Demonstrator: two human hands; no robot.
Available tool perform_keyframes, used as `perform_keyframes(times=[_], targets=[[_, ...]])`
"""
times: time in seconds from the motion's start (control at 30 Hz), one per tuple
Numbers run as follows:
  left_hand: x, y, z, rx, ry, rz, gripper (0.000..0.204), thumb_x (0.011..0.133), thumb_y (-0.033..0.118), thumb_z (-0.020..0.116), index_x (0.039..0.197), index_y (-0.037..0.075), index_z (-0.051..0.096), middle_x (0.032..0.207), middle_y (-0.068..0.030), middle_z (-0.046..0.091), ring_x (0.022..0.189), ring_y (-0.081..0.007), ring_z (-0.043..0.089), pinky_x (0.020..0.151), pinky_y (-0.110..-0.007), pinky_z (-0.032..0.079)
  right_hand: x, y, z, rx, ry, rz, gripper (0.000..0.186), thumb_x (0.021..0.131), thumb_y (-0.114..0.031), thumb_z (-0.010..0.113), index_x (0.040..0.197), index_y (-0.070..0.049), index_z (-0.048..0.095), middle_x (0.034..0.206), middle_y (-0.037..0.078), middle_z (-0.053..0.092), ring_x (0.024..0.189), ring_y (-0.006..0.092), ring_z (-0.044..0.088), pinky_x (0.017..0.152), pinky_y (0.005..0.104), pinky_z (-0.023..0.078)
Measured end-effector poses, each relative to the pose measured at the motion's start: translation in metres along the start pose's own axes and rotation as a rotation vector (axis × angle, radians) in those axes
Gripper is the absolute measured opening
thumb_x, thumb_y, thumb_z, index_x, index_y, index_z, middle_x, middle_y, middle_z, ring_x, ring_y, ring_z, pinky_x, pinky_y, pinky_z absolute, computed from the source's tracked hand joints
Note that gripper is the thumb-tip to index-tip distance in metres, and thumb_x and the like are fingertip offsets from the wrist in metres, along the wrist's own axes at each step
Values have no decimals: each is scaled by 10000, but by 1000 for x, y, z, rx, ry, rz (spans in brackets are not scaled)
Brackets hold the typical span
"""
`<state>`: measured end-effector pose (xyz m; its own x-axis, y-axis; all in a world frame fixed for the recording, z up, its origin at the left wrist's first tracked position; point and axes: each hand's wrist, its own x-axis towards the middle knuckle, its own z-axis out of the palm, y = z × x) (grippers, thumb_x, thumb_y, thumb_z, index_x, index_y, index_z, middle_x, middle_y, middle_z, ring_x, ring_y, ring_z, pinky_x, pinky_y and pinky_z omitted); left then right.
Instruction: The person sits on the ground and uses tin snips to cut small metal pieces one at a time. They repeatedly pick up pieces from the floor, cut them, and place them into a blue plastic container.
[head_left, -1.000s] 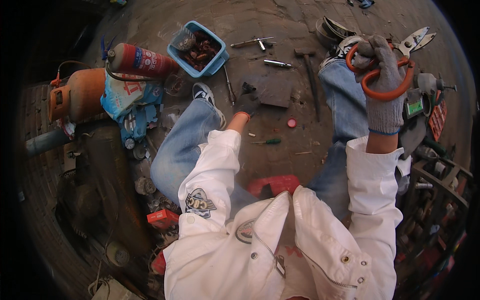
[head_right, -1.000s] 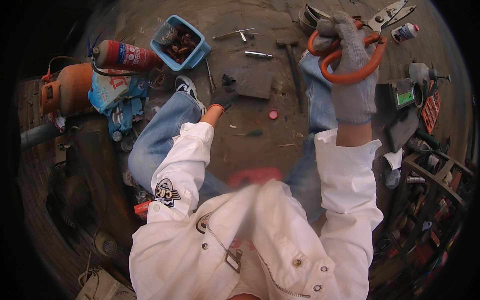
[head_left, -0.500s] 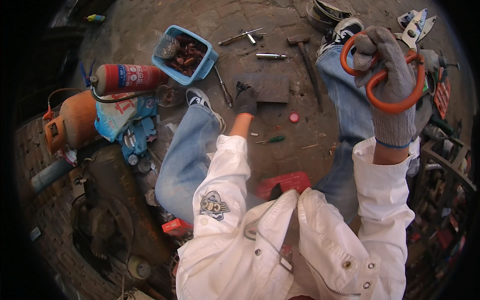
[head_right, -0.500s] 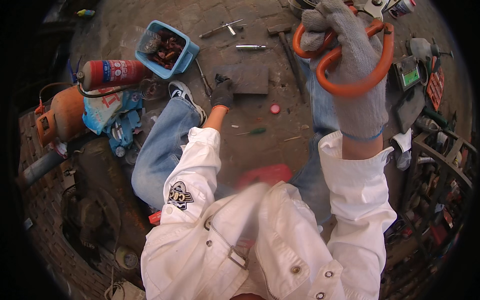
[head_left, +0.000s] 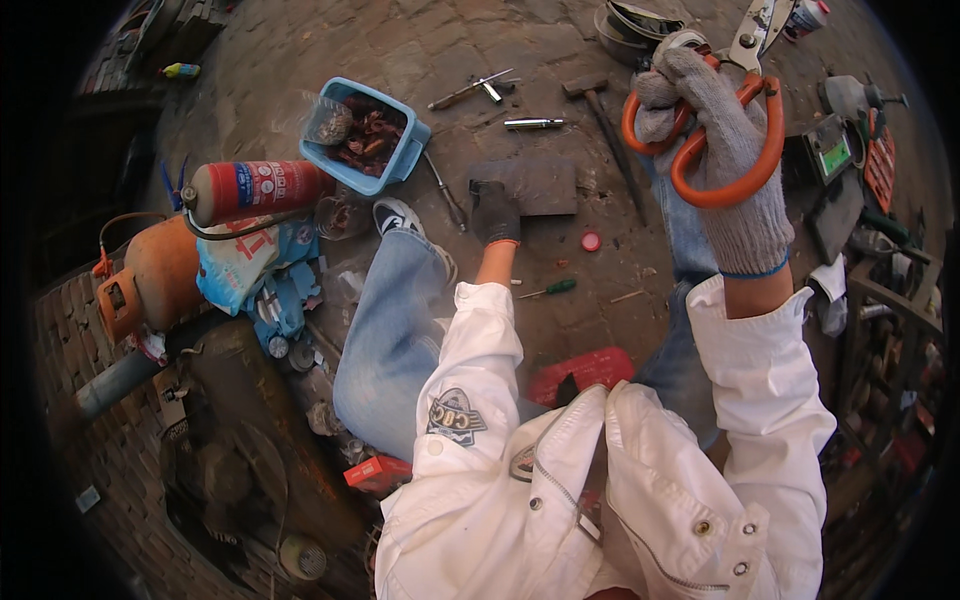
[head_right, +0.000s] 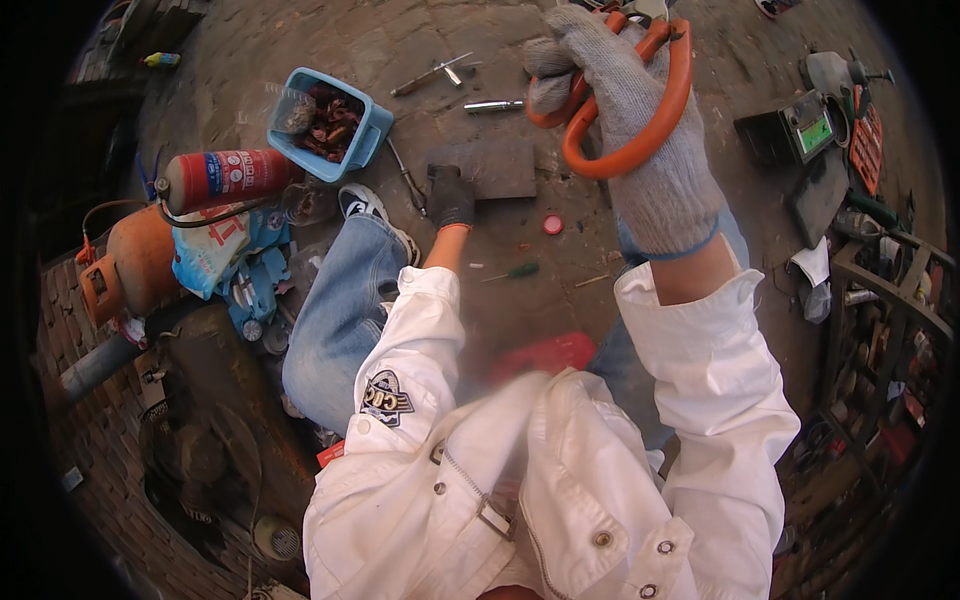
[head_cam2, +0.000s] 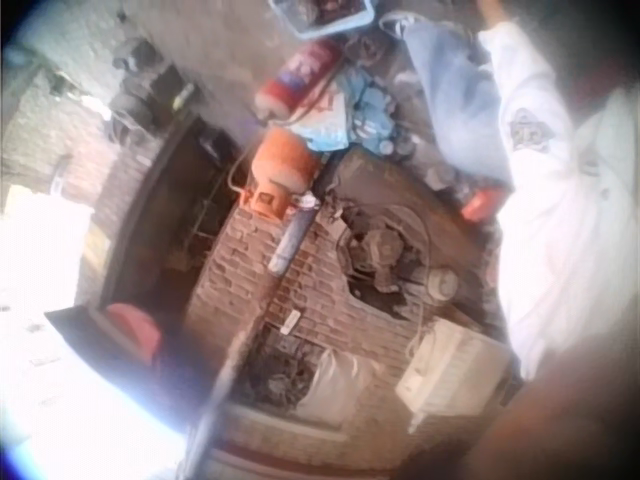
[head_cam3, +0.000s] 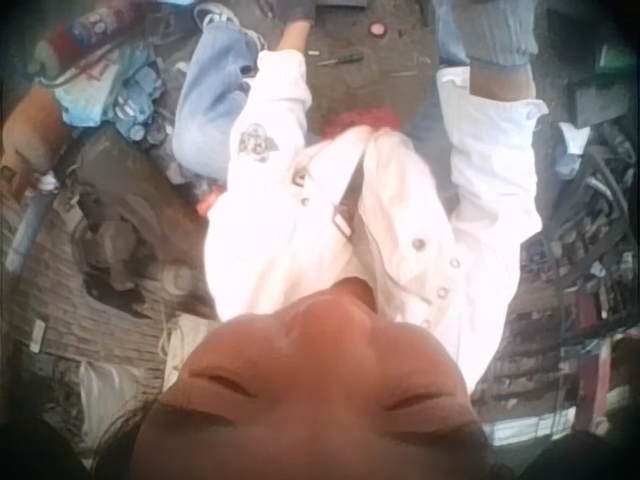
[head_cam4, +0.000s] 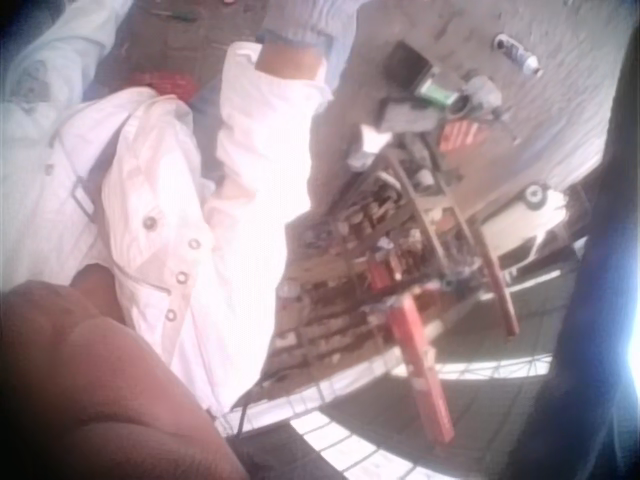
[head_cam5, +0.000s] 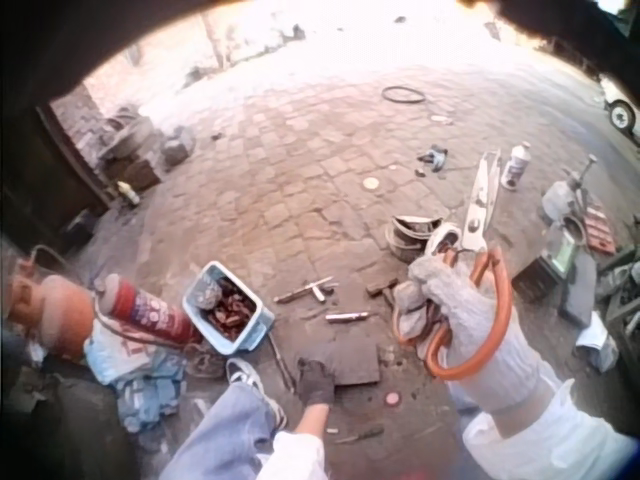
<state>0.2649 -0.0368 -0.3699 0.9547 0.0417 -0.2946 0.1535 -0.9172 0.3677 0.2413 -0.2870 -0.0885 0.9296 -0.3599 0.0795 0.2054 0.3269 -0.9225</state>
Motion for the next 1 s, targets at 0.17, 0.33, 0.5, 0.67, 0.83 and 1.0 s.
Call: perform_keyframes(times=[0.17,0.33,0.5,0.67,0.83,1.0], targets=[[-3,-4,15,-48,84,44,364,828,276,593,1165,146,635,1221,-169,622,1082,-388,611,888,-480,502,3,-5,-2,136,-170,86,304,975,-151,565,1202,40,631,962,156,686,752,198,671,699,292,569],[-9,-11,14,-153,180,68,406,852,277,589,1219,104,598,1235,-182,605,1119,-379,587,926,-470,476,2,1,-1,215,-192,123,298,975,-149,568,1198,41,627,995,159,671,758,188,655,706,282,554],[-46,-4,27,-228,524,139,333,869,269,596,1146,88,635,1135,-190,634,1055,-373,600,885,-458,488,-2,1,8,86,-196,60,290,968,-153,586,1181,39,628,988,154,663,743,175,638,696,274,538],[-85,20,81,-385,204,-92,232,857,262,643,979,73,702,959,-161,684,933,-355,635,786,-435,510,-4,-5,20,241,-144,274,263,949,-160,622,1124,37,630,942,129,641,750,154,612,659,262,519],[-77,37,121,-757,83,-539,226,871,280,658,936,71,713,870,-124,701,751,-295,662,658,-400,525,-6,-9,31,180,-57,319,273,936,-170,641,1119,31,608,918,124,623,759,161,599,629,274,512],[-65,37,106,-1014,-298,-744,226,879,281,657,946,73,714,854,-112,702,686,-265,649,608,-381,515,-9,-10,33,141,-41,343,285,933,-180,647,1124,28,605,915,135,629,779,171,609,616,277,513]])
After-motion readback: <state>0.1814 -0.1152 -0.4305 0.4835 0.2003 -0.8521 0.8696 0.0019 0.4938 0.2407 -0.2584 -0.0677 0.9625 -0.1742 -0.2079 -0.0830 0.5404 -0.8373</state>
